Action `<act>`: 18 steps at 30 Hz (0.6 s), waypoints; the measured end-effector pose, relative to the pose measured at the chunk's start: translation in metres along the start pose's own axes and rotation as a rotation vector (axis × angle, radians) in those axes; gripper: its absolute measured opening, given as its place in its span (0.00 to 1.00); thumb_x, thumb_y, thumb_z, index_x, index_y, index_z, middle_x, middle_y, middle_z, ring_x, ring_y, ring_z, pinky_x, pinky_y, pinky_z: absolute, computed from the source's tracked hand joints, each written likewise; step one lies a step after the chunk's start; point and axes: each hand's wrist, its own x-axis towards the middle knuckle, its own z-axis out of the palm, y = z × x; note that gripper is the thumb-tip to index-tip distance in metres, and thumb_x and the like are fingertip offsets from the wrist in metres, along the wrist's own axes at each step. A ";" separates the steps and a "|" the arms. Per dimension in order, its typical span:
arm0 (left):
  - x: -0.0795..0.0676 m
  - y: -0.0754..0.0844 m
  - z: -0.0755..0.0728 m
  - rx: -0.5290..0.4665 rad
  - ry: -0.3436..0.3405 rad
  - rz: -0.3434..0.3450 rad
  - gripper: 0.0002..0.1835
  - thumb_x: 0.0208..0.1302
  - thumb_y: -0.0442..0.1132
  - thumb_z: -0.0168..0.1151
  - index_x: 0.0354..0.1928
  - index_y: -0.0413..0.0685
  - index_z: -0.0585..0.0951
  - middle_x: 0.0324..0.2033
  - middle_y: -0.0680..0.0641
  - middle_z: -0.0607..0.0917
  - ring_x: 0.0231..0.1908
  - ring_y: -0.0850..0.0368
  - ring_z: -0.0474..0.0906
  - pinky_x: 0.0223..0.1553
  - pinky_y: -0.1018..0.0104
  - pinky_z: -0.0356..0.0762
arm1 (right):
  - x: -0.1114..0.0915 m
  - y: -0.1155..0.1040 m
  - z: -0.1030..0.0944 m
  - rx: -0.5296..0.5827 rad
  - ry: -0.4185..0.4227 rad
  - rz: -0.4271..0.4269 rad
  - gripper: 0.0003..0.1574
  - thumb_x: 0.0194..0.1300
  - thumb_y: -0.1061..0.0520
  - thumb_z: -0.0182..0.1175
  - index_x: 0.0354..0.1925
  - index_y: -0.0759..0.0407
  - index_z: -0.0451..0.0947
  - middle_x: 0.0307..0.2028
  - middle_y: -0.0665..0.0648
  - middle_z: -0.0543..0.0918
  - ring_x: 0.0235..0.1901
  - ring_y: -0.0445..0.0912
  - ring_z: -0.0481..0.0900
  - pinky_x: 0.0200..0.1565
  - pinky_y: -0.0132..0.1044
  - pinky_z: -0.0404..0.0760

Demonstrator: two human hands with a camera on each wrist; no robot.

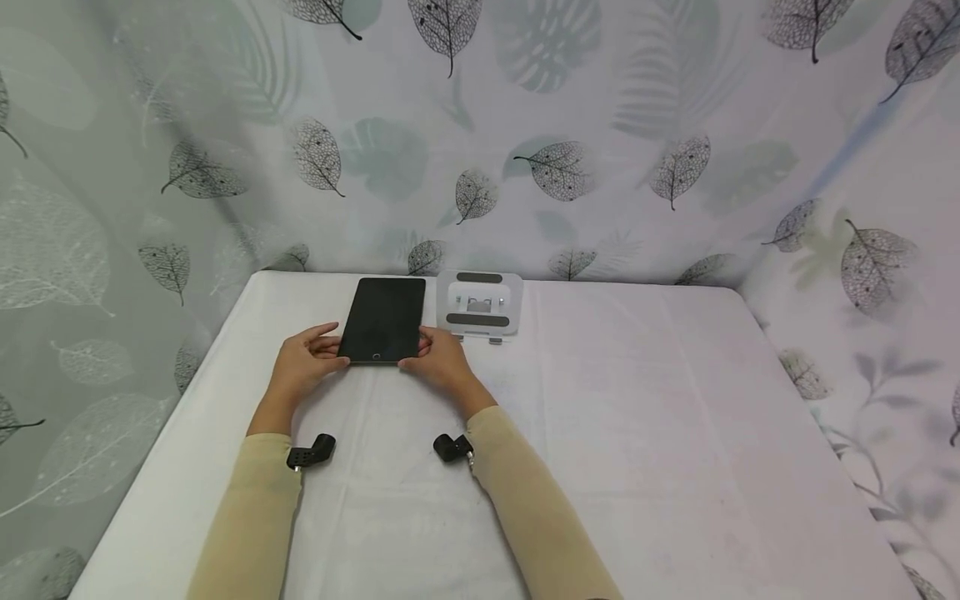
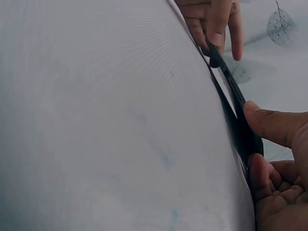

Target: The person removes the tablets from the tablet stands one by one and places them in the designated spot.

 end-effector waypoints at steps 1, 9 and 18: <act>0.000 -0.001 0.000 0.001 0.002 0.005 0.40 0.57 0.29 0.74 0.72 0.51 0.73 0.59 0.39 0.84 0.54 0.46 0.83 0.47 0.76 0.80 | 0.001 0.000 0.001 -0.014 0.000 -0.002 0.50 0.57 0.52 0.77 0.73 0.60 0.68 0.43 0.55 0.81 0.40 0.44 0.76 0.45 0.36 0.78; -0.002 -0.005 0.001 0.091 0.045 0.037 0.40 0.53 0.31 0.77 0.70 0.51 0.76 0.57 0.39 0.85 0.51 0.47 0.82 0.53 0.61 0.82 | 0.002 -0.003 0.007 -0.178 -0.007 -0.012 0.48 0.57 0.50 0.77 0.70 0.64 0.71 0.36 0.53 0.77 0.36 0.43 0.71 0.43 0.36 0.73; -0.002 -0.004 0.005 0.124 0.076 0.087 0.38 0.53 0.31 0.76 0.69 0.48 0.77 0.55 0.40 0.87 0.47 0.48 0.82 0.49 0.62 0.80 | 0.000 -0.007 0.007 -0.252 0.021 -0.039 0.37 0.57 0.51 0.77 0.59 0.67 0.76 0.30 0.51 0.72 0.36 0.44 0.68 0.44 0.37 0.70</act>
